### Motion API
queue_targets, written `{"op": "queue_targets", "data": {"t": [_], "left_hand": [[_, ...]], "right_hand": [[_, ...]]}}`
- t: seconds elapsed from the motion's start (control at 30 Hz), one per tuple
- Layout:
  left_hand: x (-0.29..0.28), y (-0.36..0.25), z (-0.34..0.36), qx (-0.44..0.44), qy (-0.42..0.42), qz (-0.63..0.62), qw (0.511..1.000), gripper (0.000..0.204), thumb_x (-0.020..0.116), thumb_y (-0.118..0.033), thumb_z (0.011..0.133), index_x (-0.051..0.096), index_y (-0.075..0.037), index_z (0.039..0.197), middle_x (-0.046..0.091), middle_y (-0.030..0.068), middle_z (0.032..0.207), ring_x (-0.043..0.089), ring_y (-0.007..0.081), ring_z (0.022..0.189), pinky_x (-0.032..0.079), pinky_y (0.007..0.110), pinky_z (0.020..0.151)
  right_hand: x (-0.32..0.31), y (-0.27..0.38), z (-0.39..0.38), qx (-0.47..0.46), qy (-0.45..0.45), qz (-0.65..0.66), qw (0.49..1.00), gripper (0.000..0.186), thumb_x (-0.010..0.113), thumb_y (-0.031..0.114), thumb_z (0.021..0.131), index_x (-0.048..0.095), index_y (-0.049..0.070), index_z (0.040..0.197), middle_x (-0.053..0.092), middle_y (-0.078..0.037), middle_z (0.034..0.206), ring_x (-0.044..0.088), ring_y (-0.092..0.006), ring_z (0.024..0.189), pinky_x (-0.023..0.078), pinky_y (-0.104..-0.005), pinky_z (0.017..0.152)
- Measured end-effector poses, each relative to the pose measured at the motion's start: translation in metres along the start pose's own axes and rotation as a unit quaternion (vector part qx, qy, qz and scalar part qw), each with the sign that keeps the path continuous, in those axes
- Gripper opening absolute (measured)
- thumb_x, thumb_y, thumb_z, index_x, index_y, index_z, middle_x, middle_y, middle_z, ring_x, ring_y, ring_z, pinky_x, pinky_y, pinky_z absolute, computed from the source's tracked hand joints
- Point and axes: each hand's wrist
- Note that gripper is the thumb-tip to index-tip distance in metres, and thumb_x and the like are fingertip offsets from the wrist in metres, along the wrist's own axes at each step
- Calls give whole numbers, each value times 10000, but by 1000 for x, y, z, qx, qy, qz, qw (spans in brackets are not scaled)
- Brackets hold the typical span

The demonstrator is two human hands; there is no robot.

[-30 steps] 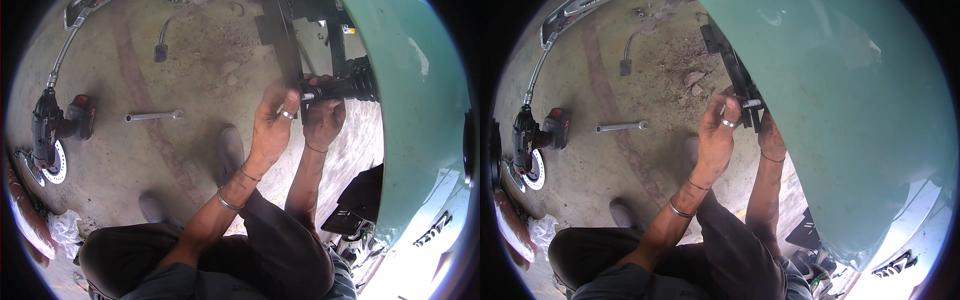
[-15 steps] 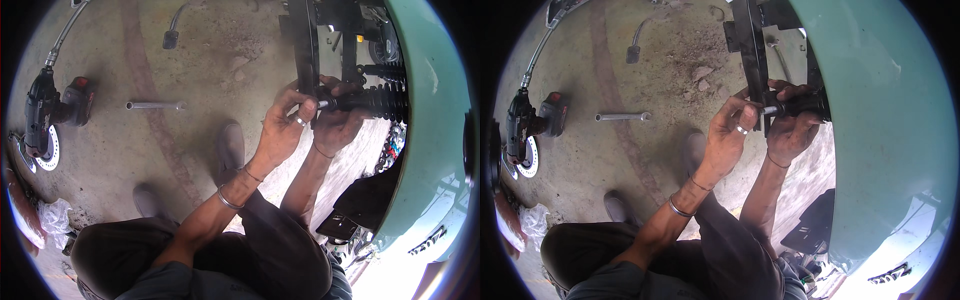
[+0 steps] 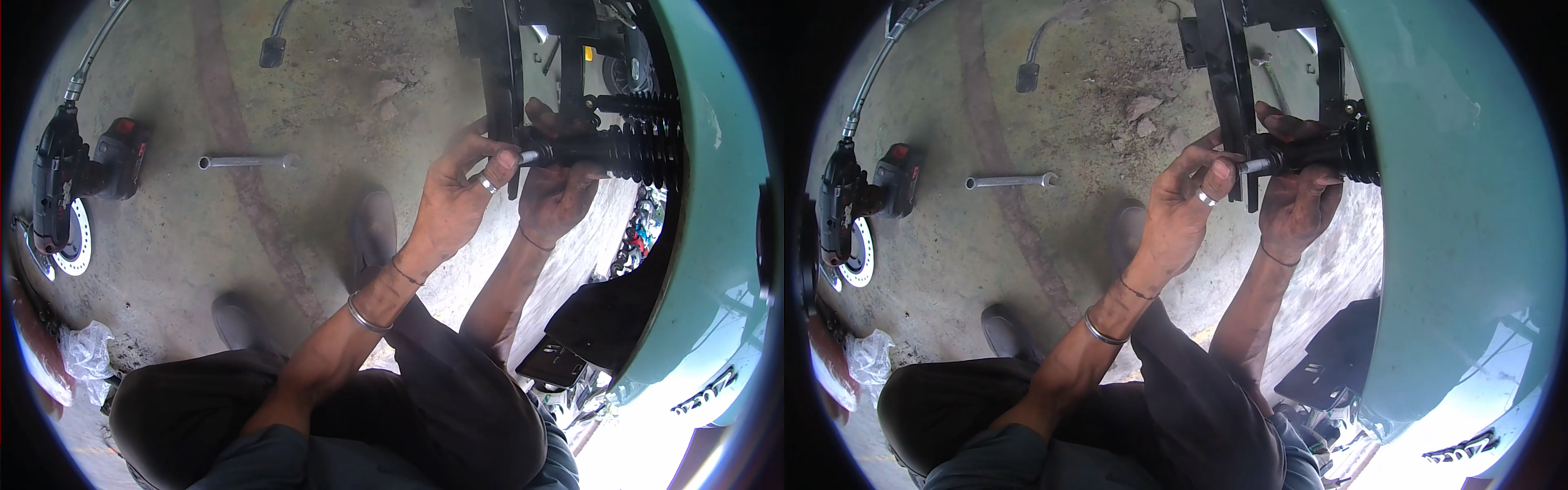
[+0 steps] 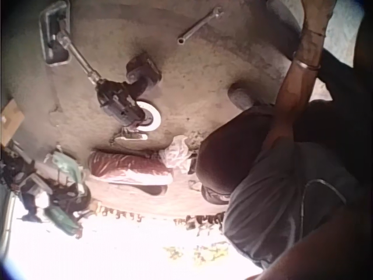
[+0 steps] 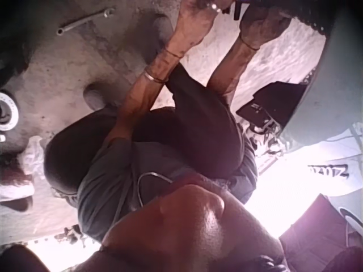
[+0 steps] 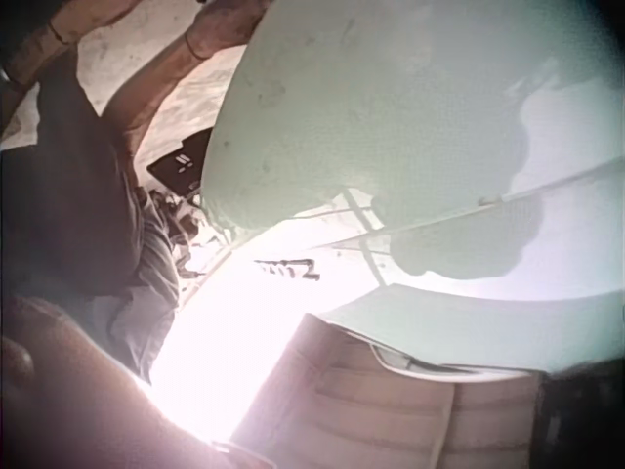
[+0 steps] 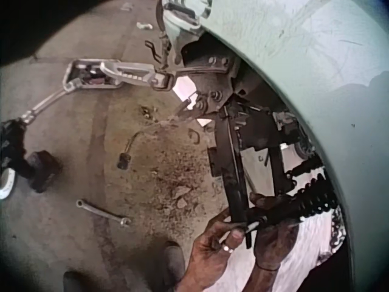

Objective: The person prepares and uses an electric impact driver to work on the rear wheel assembly and suspension of an electric scooter. They handle various mechanical components including a brake disc and bolts, and use an open-end wrench to secure hardware while tightening with the power tool.

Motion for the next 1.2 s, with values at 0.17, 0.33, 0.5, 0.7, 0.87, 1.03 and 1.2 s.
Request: {"op": "queue_targets", "data": {"t": [0.17,0.33,0.5,0.7,0.87,1.03,1.2], "left_hand": [[-2,-6,-2,-35,19,-10,999,292,661,-305,941,648,-23,1015,595,66,1159,525,130,1005,406,297,905],[-7,-1,0,-18,-3,16,1000,356,679,-352,919,668,-9,1013,639,50,972,566,126,918,442,309,894],[-6,-2,1,-41,6,10,999,367,690,-358,908,683,-4,1003,638,56,977,574,141,959,436,313,921],[-8,0,2,-45,17,-4,999,276,687,-302,924,687,-37,1001,624,78,1197,533,128,1049,436,302,877],[-7,-4,1,-57,14,24,998,362,685,-343,917,691,13,987,621,68,1041,561,160,1019,419,323,949],[-11,-1,1,-75,-8,-16,997,402,677,-368,920,696,24,1005,606,101,1172,549,177,1071,422,321,937],[-8,-1,2,-85,2,-72,994,444,661,-370,931,690,59,1042,548,146,1322,528,223,1163,411,341,978]], "right_hand": [[-2,4,1,6,15,-2,1000,634,421,542,985,467,-2,1308,602,-268,1205,579,-382,1184,484,-477,985],[-4,9,0,12,29,-22,999,703,462,540,970,437,-64,1328,575,-267,1252,551,-392,1217,458,-501,1020],[-4,12,1,8,25,-5,1000,735,502,508,966,393,-103,1359,547,-267,1296,521,-401,1250,428,-516,1046],[-8,16,1,48,36,-6,998,736,579,498,923,390,-68,1354,538,-320,1277,531,-409,1236,436,-506,1047],[-16,15,0,46,71,-22,996,731,568,463,944,373,-76,1398,489,-284,1362,484,-432,1280,397,-532,1066],[-16,18,0,65,73,-25,995,710,566,458,947,392,-67,1392,489,-277,1370,470,-448,1287,396,-540,1065],[-20,20,2,68,90,-39,993,678,586,435,941,415,-50,1383,498,-275,1364,472,-452,1284,406,-532,1055]]}}
Point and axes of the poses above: each hand's wrist, its own z-axis towards the middle knuckle, its own x-axis out of the palm, y = z × x
